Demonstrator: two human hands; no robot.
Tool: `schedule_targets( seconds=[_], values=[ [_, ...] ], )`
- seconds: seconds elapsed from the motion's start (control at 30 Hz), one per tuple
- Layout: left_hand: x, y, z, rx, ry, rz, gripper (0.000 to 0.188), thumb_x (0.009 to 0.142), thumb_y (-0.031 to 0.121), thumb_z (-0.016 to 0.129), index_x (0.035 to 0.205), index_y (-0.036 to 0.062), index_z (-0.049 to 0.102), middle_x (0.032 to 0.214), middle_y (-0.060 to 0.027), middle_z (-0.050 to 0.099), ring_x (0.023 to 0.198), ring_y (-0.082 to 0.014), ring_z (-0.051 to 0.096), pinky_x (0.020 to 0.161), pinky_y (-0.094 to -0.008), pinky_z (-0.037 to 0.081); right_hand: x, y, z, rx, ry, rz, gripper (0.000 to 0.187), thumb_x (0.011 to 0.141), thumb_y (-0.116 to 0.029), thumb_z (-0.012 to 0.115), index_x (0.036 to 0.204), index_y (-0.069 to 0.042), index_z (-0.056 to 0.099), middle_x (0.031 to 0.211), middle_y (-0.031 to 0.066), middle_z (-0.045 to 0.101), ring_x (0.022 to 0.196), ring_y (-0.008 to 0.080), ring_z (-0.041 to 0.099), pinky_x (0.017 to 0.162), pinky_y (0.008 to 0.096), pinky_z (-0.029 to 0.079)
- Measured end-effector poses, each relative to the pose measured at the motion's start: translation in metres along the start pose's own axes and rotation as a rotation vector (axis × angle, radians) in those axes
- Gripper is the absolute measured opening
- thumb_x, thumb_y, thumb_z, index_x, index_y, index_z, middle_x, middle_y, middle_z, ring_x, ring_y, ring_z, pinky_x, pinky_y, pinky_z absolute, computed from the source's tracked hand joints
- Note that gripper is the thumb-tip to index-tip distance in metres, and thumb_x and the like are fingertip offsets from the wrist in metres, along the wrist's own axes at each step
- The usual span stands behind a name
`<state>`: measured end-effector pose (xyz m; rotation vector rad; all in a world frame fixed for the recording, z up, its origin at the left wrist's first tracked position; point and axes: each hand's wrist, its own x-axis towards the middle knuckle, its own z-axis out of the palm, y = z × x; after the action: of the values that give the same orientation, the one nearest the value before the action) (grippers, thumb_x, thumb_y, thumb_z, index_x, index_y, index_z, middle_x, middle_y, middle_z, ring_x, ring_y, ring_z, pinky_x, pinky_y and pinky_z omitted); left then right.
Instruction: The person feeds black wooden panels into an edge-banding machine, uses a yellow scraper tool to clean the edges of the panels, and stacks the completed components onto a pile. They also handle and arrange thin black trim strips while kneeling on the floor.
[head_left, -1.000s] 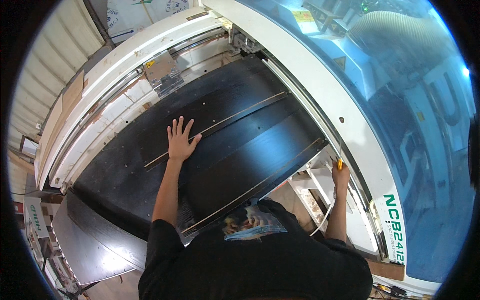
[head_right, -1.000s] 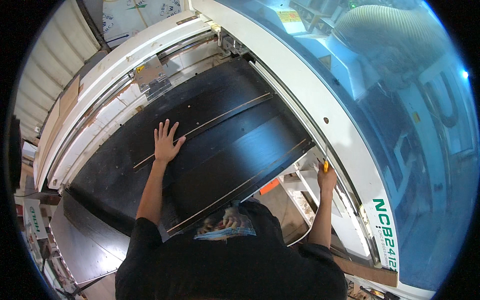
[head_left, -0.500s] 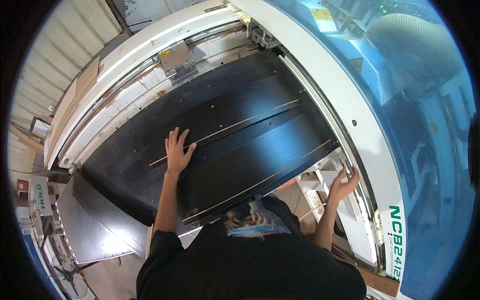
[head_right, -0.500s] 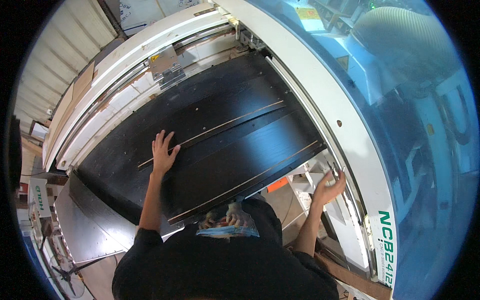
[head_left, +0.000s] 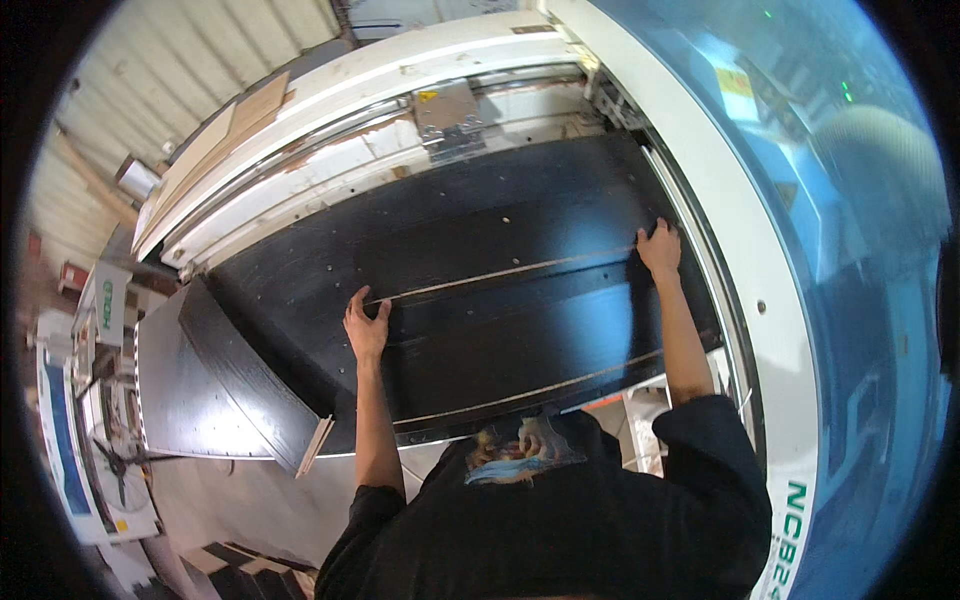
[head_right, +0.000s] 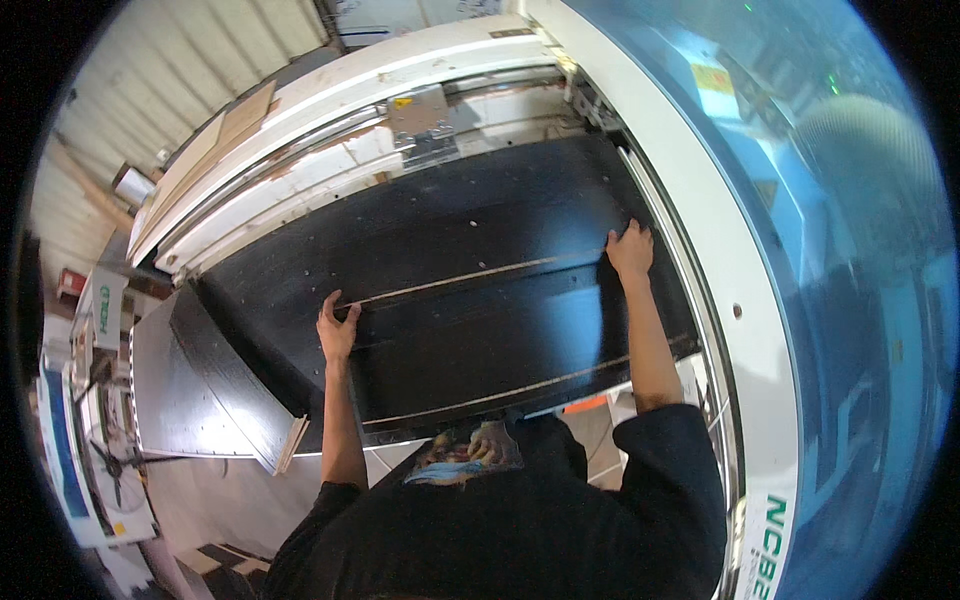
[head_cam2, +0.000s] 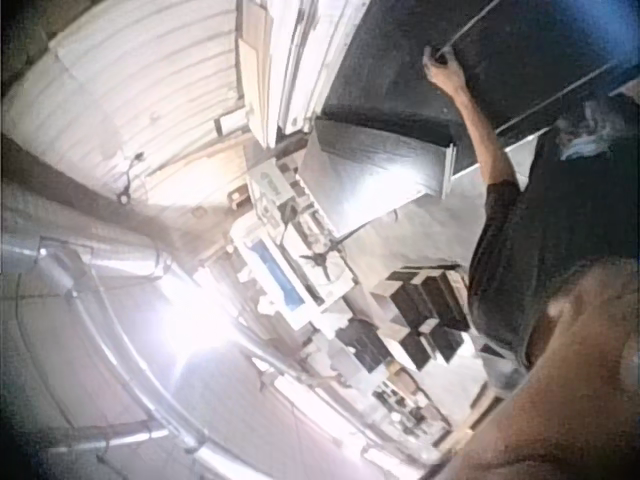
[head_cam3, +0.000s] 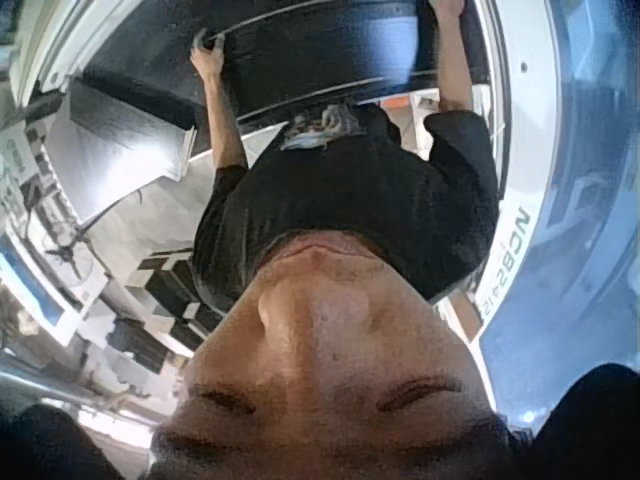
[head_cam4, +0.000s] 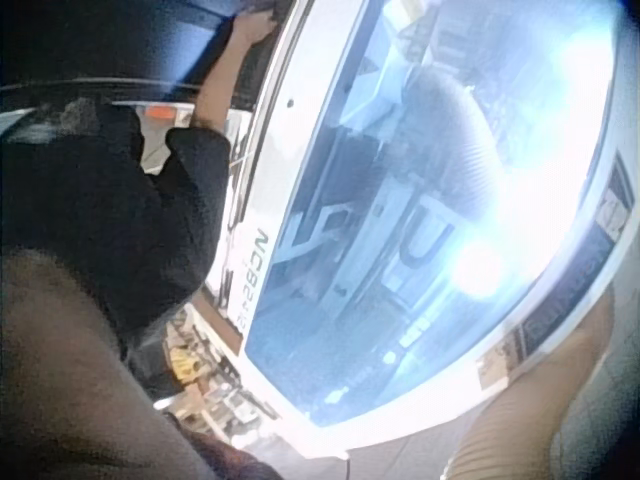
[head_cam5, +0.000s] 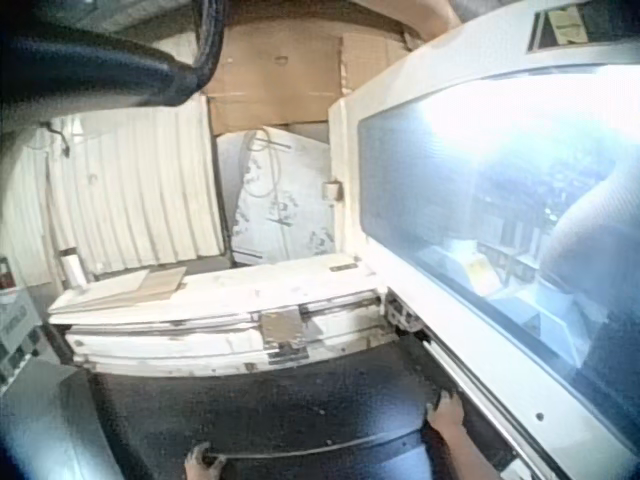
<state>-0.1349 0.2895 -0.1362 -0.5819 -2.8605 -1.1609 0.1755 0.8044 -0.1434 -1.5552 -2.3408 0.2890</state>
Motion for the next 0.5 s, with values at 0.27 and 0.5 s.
schedule_targets(
  seconds=[0.27,0.5],
  values=[
    [-0.005,0.011,-0.073,-0.280,0.107,-0.201,0.036,0.091,0.034,0.073,0.112,0.0050,0.077,0.103,-0.0131,0.078,0.100,-0.0233,0.074,0.088,-0.0353,0.054,0.044,0.071,-0.025,0.039,-0.355,-0.228,0.076,0.098,-0.063,0.052,0.112,0.010,0.071,0.113,0.0341,0.069,0.113,0.0488,0.065,0.094,0.0521,0.052],
    [-0.098,0.021,-0.167,-0.114,0.386,-0.350,0.034,0.092,0.031,0.074,0.107,0.0014,0.077,0.093,-0.0133,0.078,0.090,-0.0200,0.075,0.083,-0.0332,0.055,-0.064,0.006,-0.067,0.414,-0.547,0.073,0.084,0.101,-0.059,0.055,0.150,0.009,0.043,0.153,0.0274,0.048,0.143,0.0372,0.045,0.118,0.0412,0.034]
  ],
)
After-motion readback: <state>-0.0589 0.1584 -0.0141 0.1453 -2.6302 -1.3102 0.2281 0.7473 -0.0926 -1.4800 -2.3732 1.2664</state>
